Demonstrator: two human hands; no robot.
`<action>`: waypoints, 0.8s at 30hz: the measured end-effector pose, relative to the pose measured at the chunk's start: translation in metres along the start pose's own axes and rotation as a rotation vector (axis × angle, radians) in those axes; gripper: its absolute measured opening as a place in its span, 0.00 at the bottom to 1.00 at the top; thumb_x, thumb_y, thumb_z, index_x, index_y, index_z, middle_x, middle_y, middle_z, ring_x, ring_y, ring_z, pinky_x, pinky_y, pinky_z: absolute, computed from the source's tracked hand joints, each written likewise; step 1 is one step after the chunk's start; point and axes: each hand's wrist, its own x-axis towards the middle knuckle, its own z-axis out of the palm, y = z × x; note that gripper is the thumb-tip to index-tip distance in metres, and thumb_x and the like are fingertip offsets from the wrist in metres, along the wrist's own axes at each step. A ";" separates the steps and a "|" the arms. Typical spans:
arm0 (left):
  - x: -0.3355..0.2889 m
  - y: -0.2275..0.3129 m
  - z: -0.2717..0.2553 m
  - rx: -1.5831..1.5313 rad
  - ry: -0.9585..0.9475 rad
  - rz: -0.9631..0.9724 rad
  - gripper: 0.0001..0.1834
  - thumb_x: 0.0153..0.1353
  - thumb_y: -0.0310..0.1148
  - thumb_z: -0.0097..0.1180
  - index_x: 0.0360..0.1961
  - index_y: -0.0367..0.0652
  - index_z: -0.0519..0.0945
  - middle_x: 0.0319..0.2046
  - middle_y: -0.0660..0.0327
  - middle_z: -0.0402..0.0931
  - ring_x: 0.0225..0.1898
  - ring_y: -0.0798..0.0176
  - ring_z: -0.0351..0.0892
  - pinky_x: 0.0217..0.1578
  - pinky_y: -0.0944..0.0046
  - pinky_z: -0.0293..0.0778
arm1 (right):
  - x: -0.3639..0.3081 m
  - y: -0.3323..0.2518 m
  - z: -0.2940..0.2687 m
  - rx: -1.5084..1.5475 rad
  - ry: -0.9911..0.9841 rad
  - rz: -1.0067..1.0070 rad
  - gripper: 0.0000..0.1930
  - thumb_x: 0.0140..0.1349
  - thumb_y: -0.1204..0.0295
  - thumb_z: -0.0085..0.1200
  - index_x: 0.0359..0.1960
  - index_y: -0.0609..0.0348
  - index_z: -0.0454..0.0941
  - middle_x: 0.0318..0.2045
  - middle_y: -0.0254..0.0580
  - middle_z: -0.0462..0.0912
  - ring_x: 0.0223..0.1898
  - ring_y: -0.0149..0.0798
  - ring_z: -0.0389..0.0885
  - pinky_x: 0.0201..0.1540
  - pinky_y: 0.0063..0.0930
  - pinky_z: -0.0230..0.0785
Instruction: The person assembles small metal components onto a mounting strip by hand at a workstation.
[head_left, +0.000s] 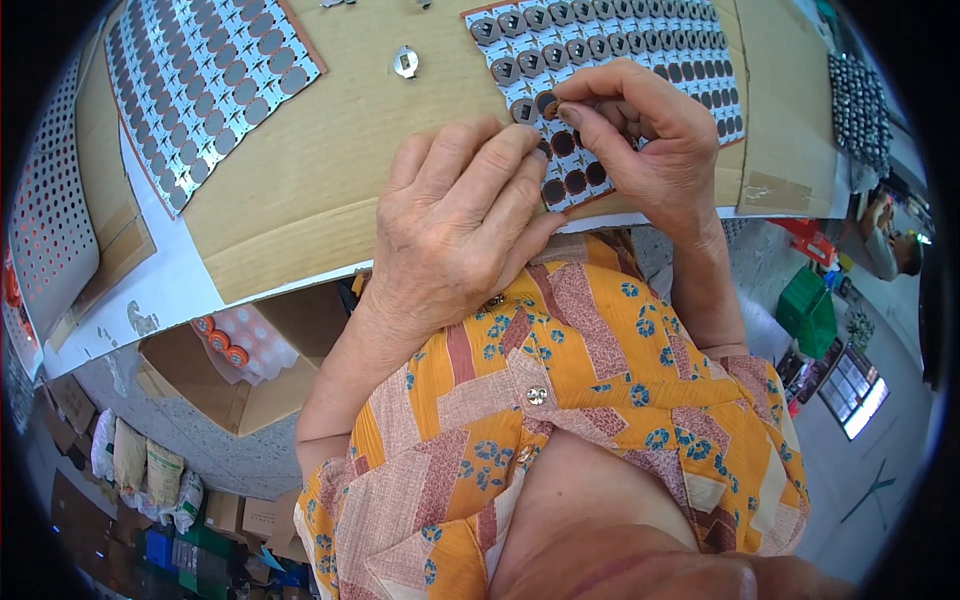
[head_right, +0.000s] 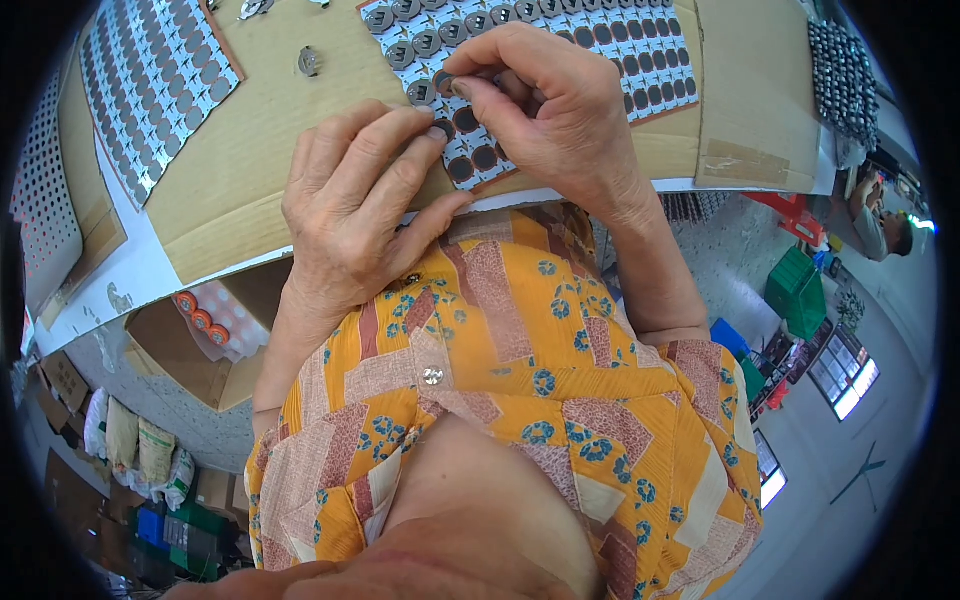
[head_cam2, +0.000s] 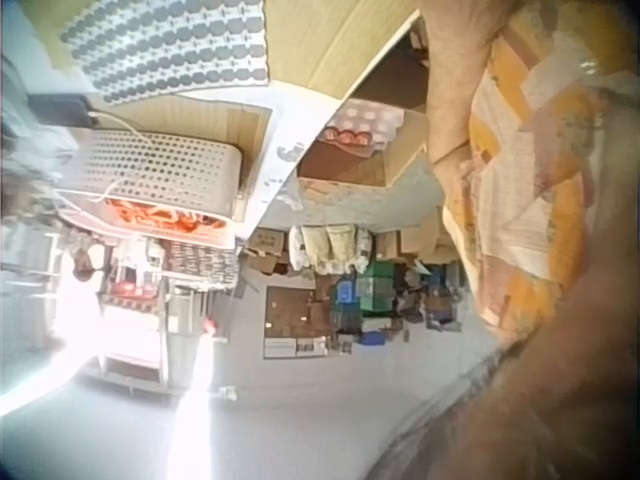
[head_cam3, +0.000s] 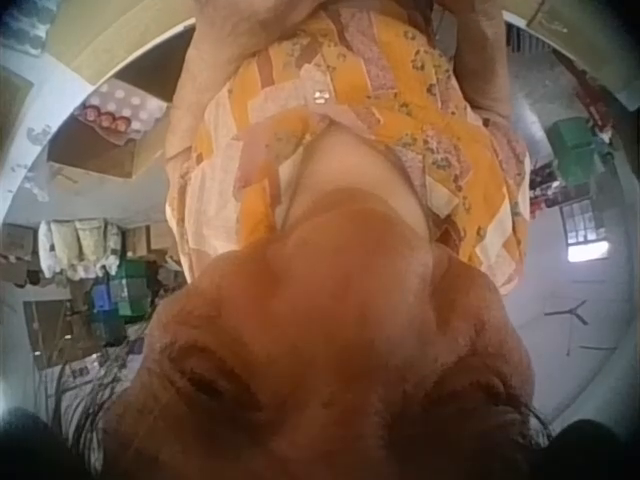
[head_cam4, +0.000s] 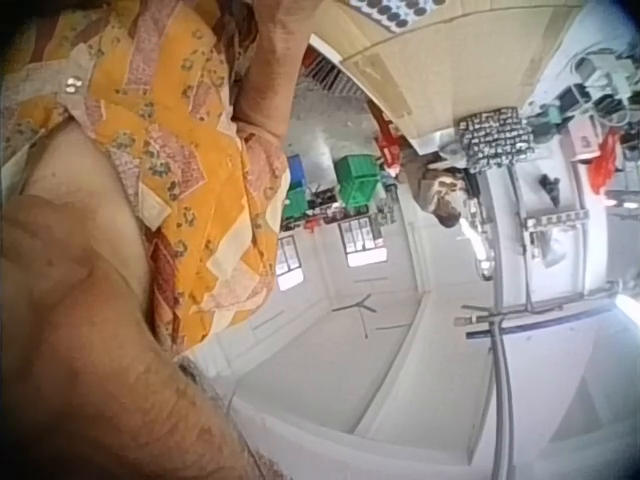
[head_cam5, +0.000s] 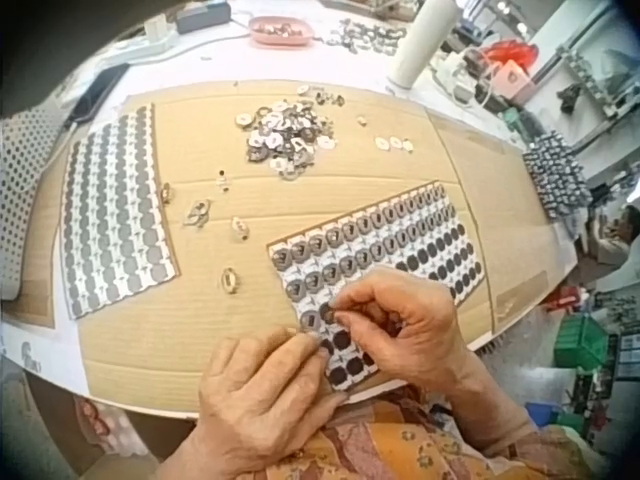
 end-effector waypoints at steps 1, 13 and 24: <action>-0.001 -0.001 0.002 0.005 0.004 0.012 0.27 0.43 0.38 0.79 0.45 0.38 0.88 0.49 0.57 0.85 0.48 0.50 0.84 0.45 0.53 0.76 | 0.001 0.001 0.001 0.019 0.006 0.002 0.09 0.64 0.85 0.66 0.43 0.61 0.85 0.28 0.27 0.82 0.25 0.15 0.72 0.26 0.15 0.65; -0.003 -0.002 0.002 0.021 0.010 0.027 0.27 0.43 0.39 0.79 0.45 0.37 0.88 0.48 0.58 0.86 0.48 0.51 0.84 0.46 0.52 0.75 | 0.009 -0.004 0.005 -0.037 -0.044 -0.017 0.07 0.64 0.86 0.64 0.42 0.64 0.85 0.30 0.28 0.77 0.25 0.19 0.69 0.26 0.17 0.60; -0.010 -0.004 0.004 -0.016 0.059 0.050 0.23 0.44 0.39 0.77 0.40 0.37 0.86 0.46 0.57 0.84 0.49 0.51 0.83 0.47 0.50 0.76 | 0.037 -0.032 0.022 -0.216 0.008 -0.261 0.08 0.64 0.85 0.64 0.43 0.63 0.86 0.30 0.32 0.80 0.26 0.22 0.76 0.27 0.20 0.66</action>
